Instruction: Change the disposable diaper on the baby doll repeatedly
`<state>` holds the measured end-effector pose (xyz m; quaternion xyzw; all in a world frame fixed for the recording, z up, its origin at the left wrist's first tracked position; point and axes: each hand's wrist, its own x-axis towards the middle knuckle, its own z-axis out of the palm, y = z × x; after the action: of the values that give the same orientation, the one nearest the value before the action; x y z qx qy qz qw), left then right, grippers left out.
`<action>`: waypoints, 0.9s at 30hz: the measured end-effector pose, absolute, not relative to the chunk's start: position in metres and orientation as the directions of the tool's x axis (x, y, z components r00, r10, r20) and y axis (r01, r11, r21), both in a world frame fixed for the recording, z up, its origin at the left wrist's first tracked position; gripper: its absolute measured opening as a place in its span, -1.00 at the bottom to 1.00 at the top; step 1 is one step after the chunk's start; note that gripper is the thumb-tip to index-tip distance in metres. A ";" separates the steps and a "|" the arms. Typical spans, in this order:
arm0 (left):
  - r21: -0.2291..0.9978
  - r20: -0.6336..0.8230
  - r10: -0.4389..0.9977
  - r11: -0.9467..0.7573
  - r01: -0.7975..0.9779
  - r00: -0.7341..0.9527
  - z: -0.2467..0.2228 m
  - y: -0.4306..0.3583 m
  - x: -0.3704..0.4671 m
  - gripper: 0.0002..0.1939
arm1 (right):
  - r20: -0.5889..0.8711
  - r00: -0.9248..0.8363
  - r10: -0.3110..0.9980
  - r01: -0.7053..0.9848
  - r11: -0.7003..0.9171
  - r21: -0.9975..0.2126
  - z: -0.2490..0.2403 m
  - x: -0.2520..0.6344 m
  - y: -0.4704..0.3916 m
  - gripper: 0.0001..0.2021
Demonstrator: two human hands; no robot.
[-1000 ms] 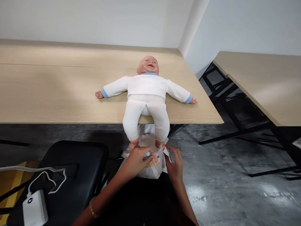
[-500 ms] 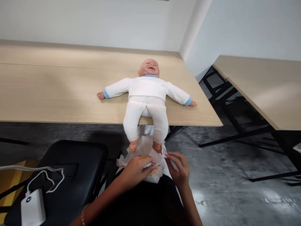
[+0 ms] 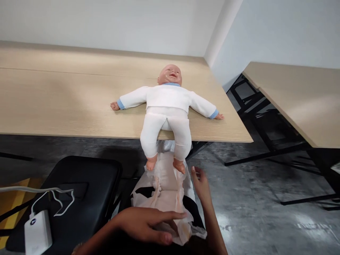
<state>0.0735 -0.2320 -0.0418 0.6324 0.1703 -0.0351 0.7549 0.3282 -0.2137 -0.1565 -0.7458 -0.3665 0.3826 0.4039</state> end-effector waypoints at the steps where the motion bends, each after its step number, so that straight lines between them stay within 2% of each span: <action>1: 0.937 -0.291 0.168 0.249 0.245 0.942 -0.049 -0.231 0.072 -0.07 | -0.314 0.381 0.870 0.248 -0.423 -0.871 -0.157 0.324 -0.219 -0.30; 3: 0.921 -0.265 0.184 0.338 0.192 0.947 -0.065 -0.228 0.070 -0.05 | -0.346 0.312 0.885 0.287 -0.435 -0.854 -0.158 0.311 -0.230 -0.31; 5: 0.902 -0.240 0.143 0.399 0.166 0.960 -0.078 -0.225 0.072 -0.04 | -0.300 0.300 0.905 0.401 -0.405 -0.822 -0.158 0.296 -0.240 -0.34; 8: 0.901 -0.190 0.006 0.399 0.172 0.982 -0.088 -0.228 0.083 0.04 | -0.165 0.307 0.938 0.613 -0.327 -0.719 -0.158 0.277 -0.249 -0.37; 11: 0.919 -0.097 -0.068 0.376 0.115 0.993 -0.090 -0.237 0.097 0.10 | -0.100 0.355 0.929 0.640 -0.320 -0.699 -0.159 0.266 -0.247 -0.49; 14: 0.938 -0.104 -0.048 0.329 0.114 0.993 -0.086 -0.239 0.103 0.04 | -0.152 0.339 0.929 0.441 -0.299 -0.846 -0.158 0.268 -0.236 -0.61; 16: 0.941 -0.155 -0.018 0.300 0.153 0.988 -0.079 -0.232 0.102 -0.01 | -0.230 0.276 0.933 0.183 -0.286 -0.940 -0.155 0.274 -0.228 -0.58; 18: 0.942 -0.180 0.027 0.292 0.164 0.983 -0.069 -0.220 0.093 -0.08 | -0.369 0.217 0.904 -0.097 -0.356 -0.929 -0.151 0.284 -0.223 -0.53; 21: 0.954 -0.168 0.175 0.277 0.115 0.970 -0.055 -0.196 0.068 -0.32 | -0.605 0.110 0.789 -0.388 -0.526 -0.757 -0.147 0.303 -0.223 -0.50; 23: 0.950 -0.197 0.401 0.304 0.073 0.895 -0.052 -0.179 0.044 -0.48 | -0.687 0.033 0.726 -0.511 -0.579 -0.635 -0.147 0.317 -0.227 -0.52; 25: 0.953 -0.207 0.743 0.301 -0.042 0.636 -0.056 -0.162 0.021 -0.48 | -0.699 -0.057 0.713 -0.599 -0.584 -0.548 -0.150 0.330 -0.232 -0.51; 26: 0.950 -0.196 0.861 0.285 -0.126 0.468 -0.061 -0.153 0.012 -0.44 | -0.682 -0.098 0.724 -0.629 -0.577 -0.522 -0.152 0.335 -0.234 -0.49; 27: 0.941 -0.184 0.917 0.268 -0.207 0.353 -0.068 -0.144 0.005 -0.44 | -0.659 -0.133 0.740 -0.648 -0.568 -0.507 -0.154 0.339 -0.235 -0.48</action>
<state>0.0046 -0.1441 -0.0678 0.4473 0.3972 0.4072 0.6902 0.3388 -0.2351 -0.1539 -0.4689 -0.0490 0.7510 0.4623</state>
